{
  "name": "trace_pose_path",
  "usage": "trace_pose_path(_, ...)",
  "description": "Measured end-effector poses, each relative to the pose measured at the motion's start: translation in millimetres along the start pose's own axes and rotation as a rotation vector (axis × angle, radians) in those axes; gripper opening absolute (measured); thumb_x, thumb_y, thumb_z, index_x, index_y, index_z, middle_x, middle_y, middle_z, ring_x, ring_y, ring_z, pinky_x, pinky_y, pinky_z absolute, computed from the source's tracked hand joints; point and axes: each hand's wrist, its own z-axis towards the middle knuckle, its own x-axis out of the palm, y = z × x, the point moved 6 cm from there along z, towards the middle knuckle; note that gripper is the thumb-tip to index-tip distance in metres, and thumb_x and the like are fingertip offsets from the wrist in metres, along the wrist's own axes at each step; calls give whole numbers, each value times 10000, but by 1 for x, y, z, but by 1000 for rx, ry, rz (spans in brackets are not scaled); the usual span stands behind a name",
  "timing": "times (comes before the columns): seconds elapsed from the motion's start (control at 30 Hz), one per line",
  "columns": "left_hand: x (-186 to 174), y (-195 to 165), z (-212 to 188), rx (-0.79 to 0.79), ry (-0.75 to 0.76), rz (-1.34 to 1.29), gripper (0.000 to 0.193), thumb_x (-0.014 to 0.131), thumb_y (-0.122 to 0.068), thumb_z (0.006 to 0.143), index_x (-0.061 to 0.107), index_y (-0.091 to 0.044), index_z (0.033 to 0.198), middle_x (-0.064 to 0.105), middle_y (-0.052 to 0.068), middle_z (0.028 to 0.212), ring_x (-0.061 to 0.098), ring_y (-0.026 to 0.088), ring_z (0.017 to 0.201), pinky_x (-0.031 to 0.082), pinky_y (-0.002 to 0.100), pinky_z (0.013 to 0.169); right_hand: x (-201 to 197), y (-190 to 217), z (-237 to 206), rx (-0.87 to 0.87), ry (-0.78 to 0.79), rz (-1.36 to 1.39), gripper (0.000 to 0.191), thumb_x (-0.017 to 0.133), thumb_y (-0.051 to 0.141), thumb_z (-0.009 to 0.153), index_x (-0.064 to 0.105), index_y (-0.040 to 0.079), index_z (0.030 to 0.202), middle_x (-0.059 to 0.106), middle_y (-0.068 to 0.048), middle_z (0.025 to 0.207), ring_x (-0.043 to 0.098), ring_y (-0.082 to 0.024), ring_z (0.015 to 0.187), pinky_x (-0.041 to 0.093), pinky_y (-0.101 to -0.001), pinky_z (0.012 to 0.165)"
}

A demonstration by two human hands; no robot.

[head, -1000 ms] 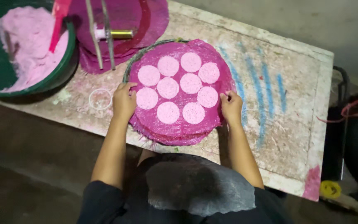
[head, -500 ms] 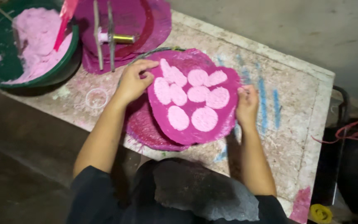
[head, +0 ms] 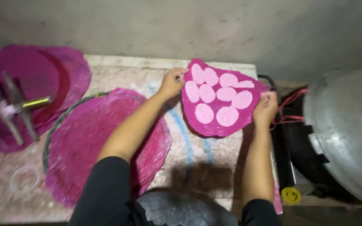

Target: The person scoops pink dough from a green basin into a wooden hand press, then presses the dough through a circular die onto a pink mat to form round discs. The person repeats this cycle, arranging the discs on the mat.

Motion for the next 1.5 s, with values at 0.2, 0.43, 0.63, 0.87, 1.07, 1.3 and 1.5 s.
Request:
trace_pose_path(0.2, 42, 10, 16, 258, -167, 365, 416, 657, 55, 760, 753, -85, 1140, 678, 205, 1150, 637, 376, 1088, 522, 443, 962, -15, -38, -36, 203, -82, -287, 101, 625, 37, 965, 588, 10, 1056, 676, -177, 935, 638, -317, 832, 501, -436, 771)
trace_pose_path(0.43, -29, 32, -49, 267, -111, 350, 552, 650, 83, 718, 715, -74, 1243, 615, 235, 1248, 555, 407, 1206, 455, 447, 1062, -9, -37, -145, 475, -3, 225, 125, 516, 90, 1062, 572, 26, 1154, 611, -59, 908, 559, -141, 763, 483, -281, 674)
trace_pose_path(0.63, -199, 22, -191, 175, -453, 570, 339, 727, 28, 856, 676, -47, 1183, 668, 166, 1233, 597, 358, 1212, 467, 435, 1088, 48, -15, -200, 550, 385, 517, 173, 580, 65, 993, 592, 58, 1165, 596, 9, 856, 541, -70, 693, 457, -221, 590)
trace_pose_path(0.87, -326, 67, -385, -303, -840, 657, 358, 703, -25, 890, 668, -53, 1245, 639, 188, 1209, 616, 351, 1090, 497, 420, 984, 110, 57, -200, 211, 715, 621, 138, 599, 89, 1064, 593, 43, 1194, 601, 26, 922, 572, -58, 792, 469, -209, 713)
trace_pose_path(1.07, -350, 85, -447, -295, -865, 905, 442, 739, -201, 865, 644, -9, 1251, 624, 258, 1192, 566, 440, 1122, 463, 531, 986, 187, 214, -232, -29, 1076, 557, 136, 644, 78, 1031, 647, 35, 1160, 620, 11, 900, 558, -66, 784, 459, -224, 701)
trace_pose_path(1.3, -378, 80, -428, -376, -733, 1020, 371, 800, -293, 811, 656, -35, 1036, 686, 196, 982, 655, 408, 923, 508, 531, 799, 324, 402, -330, -400, 1264, 396, 319, 730, 168, 920, 656, 33, 1199, 724, -171, 1035, 713, -292, 923, 557, -390, 822)
trace_pose_path(1.5, -399, 82, -419, -529, -659, 816, 301, 844, -249, 756, 660, -48, 884, 703, 178, 768, 686, 407, 738, 533, 513, 665, 386, 444, -365, -85, 1064, 4, 574, 807, 266, 860, 479, -104, 1152, 623, -364, 1049, 615, -534, 992, 492, -565, 843)
